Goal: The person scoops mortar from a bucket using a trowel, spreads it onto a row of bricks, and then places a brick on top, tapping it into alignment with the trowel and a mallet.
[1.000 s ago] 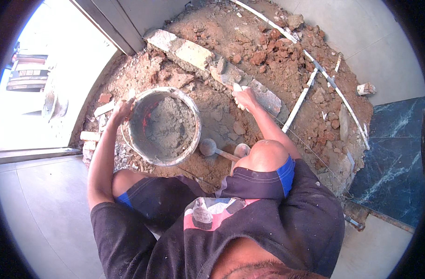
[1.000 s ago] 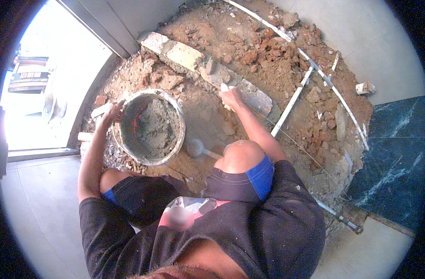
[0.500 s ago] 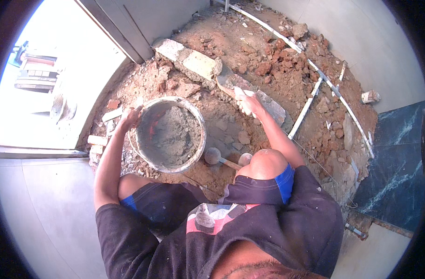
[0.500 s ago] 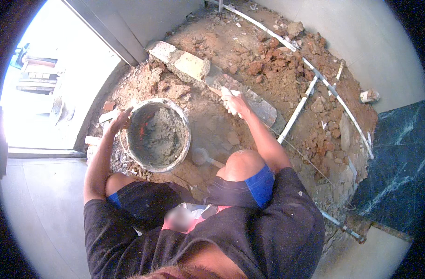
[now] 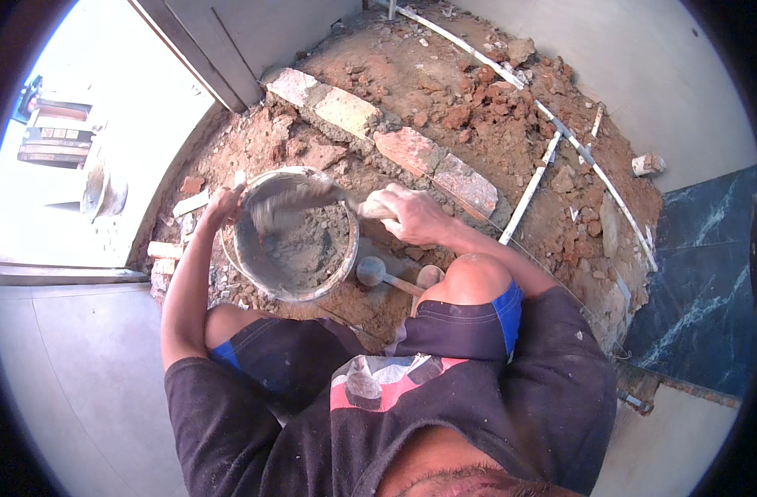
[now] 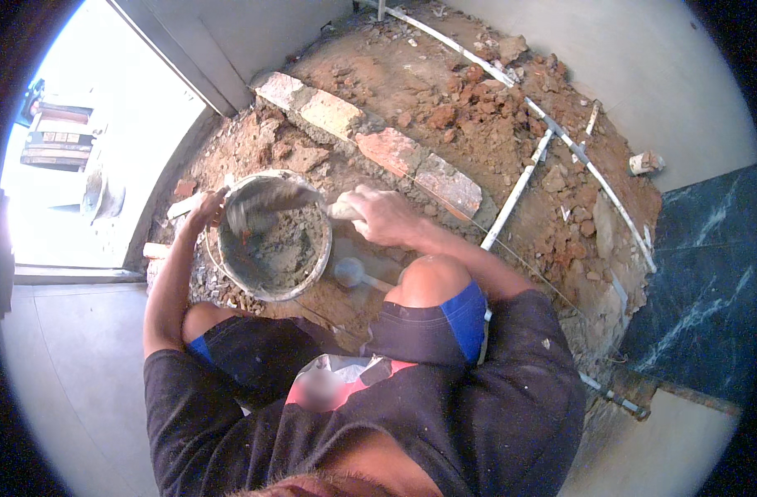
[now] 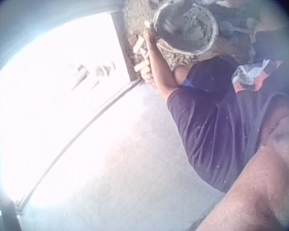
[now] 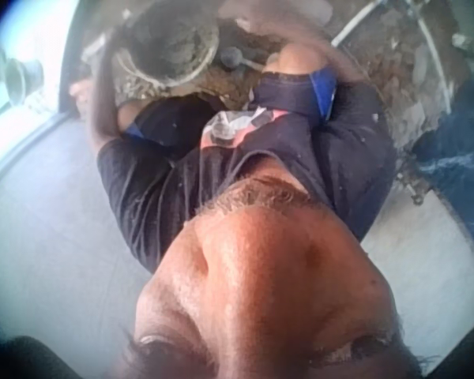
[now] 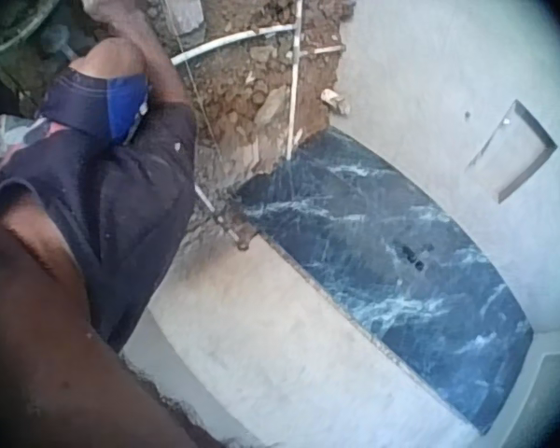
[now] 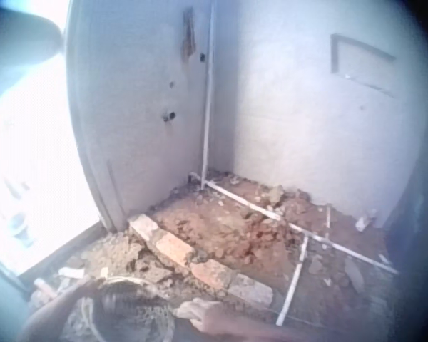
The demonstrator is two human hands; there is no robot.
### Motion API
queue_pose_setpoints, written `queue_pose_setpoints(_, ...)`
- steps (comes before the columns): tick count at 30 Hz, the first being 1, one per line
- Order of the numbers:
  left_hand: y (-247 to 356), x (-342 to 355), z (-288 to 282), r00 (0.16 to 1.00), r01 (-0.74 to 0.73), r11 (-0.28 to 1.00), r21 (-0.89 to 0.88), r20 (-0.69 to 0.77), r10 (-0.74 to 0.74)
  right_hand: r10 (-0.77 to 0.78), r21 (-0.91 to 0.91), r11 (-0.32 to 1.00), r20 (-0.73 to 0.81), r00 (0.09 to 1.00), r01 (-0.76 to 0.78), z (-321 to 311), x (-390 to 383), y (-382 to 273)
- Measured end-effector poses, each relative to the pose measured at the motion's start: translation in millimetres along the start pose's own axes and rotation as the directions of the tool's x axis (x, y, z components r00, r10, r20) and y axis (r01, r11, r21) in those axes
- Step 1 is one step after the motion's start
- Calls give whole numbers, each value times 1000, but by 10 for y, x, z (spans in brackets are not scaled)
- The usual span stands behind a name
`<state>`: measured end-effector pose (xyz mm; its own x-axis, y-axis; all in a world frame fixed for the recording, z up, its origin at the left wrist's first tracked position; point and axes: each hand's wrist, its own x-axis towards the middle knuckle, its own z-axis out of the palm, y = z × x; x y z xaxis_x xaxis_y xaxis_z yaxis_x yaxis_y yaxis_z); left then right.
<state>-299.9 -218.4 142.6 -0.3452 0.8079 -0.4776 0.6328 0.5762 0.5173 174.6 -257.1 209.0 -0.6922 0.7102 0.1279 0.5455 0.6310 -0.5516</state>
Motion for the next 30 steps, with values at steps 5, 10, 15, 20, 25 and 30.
queue_pose_setpoints(5,14,-98,-74,996,-80,995,58,-21,81,-38,38,998,-30,999,39,111,21,-124)
queue_pose_setpoints(10,145,-264,-55,993,-106,992,75,-44,109,65,160,982,206,976,-99,28,31,-99)
queue_pose_setpoints(15,30,-184,-46,990,-129,992,11,-54,129,-113,87,992,291,950,91,17,122,-40)
queue_pose_setpoints(20,-157,-106,4,990,-137,985,-101,24,140,-168,40,986,291,942,164,70,74,57)
queue_pose_setpoints(25,-164,-119,-3,986,-143,989,-50,77,146,15,7,1000,433,901,-20,-323,-132,-17)
queue_pose_setpoints(30,-132,-199,-16,990,-60,989,-137,119,77,89,58,989,490,867,-135,-548,-292,32)
